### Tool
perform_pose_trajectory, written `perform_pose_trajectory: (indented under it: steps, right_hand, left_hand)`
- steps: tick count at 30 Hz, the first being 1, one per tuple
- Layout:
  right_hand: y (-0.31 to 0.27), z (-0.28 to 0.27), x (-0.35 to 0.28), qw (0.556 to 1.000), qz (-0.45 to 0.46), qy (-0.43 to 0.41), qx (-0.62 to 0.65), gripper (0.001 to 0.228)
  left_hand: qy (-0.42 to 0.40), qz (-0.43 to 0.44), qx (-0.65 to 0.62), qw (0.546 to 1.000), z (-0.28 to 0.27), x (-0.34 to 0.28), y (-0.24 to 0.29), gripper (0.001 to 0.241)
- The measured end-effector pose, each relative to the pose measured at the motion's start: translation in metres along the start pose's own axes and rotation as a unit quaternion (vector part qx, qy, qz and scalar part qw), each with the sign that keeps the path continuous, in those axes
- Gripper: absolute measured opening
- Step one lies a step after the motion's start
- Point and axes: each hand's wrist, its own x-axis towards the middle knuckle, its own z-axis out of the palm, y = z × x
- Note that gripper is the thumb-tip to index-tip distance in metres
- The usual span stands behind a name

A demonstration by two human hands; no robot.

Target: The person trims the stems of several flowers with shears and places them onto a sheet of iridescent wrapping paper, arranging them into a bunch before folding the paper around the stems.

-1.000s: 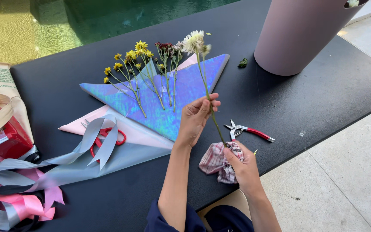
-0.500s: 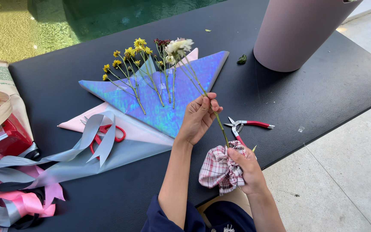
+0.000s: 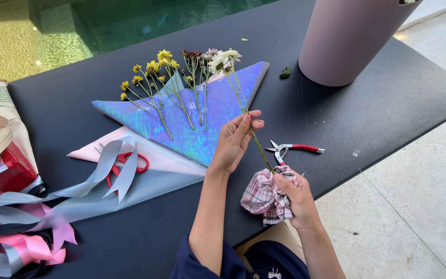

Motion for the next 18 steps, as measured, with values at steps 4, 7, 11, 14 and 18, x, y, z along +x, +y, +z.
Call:
perform_pose_trajectory:
  steps: [4,7,11,14,18]
  right_hand:
    - [-0.002,0.009,-0.002,0.994,-0.078,-0.042,0.068,0.014]
    - [-0.014,0.011,0.0,0.97,-0.22,-0.099,-0.025,0.017]
    - [-0.041,0.009,0.004,0.863,-0.364,-0.11,-0.333,0.016]
    - [-0.064,-0.001,0.015,0.79,-0.383,-0.063,-0.475,0.017]
    - [-0.091,-0.005,0.04,0.753,-0.413,0.057,-0.509,0.018]
  left_hand:
    - [0.042,0.012,-0.022,0.999,-0.016,0.011,-0.028,0.039]
    - [0.045,0.0,-0.049,0.998,-0.023,0.015,-0.036,0.04]
    - [0.074,0.024,-0.042,0.996,-0.024,0.014,-0.031,0.036]
    - [0.122,0.076,0.031,0.989,-0.024,0.011,-0.02,0.036]
    - [0.163,0.114,0.06,0.978,-0.03,0.012,-0.02,0.034]
